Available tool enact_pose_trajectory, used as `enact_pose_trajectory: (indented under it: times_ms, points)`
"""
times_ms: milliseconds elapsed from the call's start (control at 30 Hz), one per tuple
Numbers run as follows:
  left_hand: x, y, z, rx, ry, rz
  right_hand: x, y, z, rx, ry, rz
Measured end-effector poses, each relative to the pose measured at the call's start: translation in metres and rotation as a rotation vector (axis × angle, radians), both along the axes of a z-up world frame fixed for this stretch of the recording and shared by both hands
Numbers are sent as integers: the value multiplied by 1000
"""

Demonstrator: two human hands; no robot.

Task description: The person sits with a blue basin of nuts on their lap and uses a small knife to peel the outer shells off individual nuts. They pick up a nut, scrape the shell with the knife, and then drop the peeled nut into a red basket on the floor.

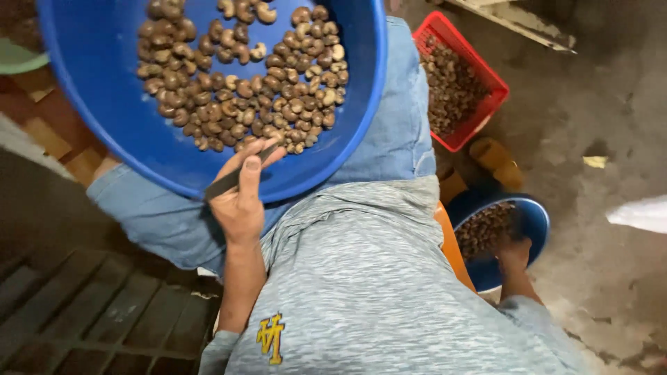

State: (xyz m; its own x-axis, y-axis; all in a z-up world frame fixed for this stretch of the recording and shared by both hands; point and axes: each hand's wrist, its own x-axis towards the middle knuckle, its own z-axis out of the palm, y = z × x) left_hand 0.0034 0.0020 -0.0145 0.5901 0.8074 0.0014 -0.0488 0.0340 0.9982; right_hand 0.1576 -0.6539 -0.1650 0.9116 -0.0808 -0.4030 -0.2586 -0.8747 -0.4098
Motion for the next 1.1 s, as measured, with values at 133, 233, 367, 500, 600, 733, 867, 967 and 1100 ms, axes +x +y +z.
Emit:
enact_pose_trajectory:
  times_ms: [133,233,367,500,600,733,867,967,1100]
  points:
    - [13,1,9,-50,19,12,32,78,-14,26,-30,51]
    - [22,0,17,-38,-19,35,76,176,-11,-154,-32,115]
    - [14,3,11,-66,-49,42,120,367,62,207,-341,472]
    - [1,4,4,-100,-54,75,124,526,147,827,-654,948]
    - [-7,4,8,-176,-38,77,107,624,189,708,-594,1275]
    - [-9,10,22,-98,-1,62,98,699,145,723,-576,1424]
    - [-16,8,15,-207,-48,42,89,727,92,410,-718,1562]
    - [-16,15,16,-229,-18,14,87,732,67,237,-775,1551]
    - [-16,16,9,-311,-17,17,85,732,63,174,-834,1550]
